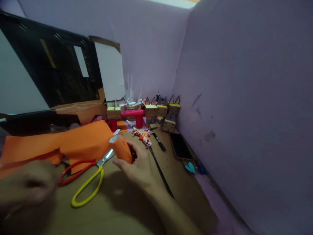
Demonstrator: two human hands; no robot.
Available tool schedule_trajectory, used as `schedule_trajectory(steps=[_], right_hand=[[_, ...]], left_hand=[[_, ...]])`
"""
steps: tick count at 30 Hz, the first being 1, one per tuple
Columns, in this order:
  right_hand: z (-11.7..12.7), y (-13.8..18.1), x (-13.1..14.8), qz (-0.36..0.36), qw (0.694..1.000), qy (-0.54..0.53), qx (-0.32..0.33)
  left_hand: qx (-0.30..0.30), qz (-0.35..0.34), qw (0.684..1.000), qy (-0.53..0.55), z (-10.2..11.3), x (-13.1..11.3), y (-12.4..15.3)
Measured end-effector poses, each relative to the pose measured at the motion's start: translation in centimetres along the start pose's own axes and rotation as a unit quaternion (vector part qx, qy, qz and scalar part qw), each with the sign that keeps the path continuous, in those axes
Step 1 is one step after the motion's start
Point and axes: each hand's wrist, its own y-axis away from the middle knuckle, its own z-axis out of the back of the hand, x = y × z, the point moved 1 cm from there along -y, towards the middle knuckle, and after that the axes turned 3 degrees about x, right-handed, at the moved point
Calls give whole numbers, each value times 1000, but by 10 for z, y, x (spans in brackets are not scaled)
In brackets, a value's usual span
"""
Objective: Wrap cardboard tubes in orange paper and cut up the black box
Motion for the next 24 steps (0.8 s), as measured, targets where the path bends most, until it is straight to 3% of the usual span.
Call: schedule_trajectory(steps=[1,2,6,8,10,14,18,24], right_hand=[[-2,1,-1,-7,1000,3,8],[-4,2,-3,-16,1000,6,15],[-13,9,-14,-20,1000,9,21],[-16,12,-18,1,1000,15,20],[-15,12,-18,12,999,31,27],[8,2,-3,29,995,77,51],[38,-8,15,88,996,29,-10],[35,-4,21,118,992,37,35]], left_hand=[[47,19,998,24,-2,0,-10],[136,48,989,43,-8,-1,-21],[133,2,981,139,-52,-15,-49],[163,-1,967,193,-78,-25,-51],[151,13,956,250,-94,-30,-50],[150,46,923,352,-96,-15,-53],[194,85,899,383,-90,6,-53],[226,100,896,370,-100,0,-40]])
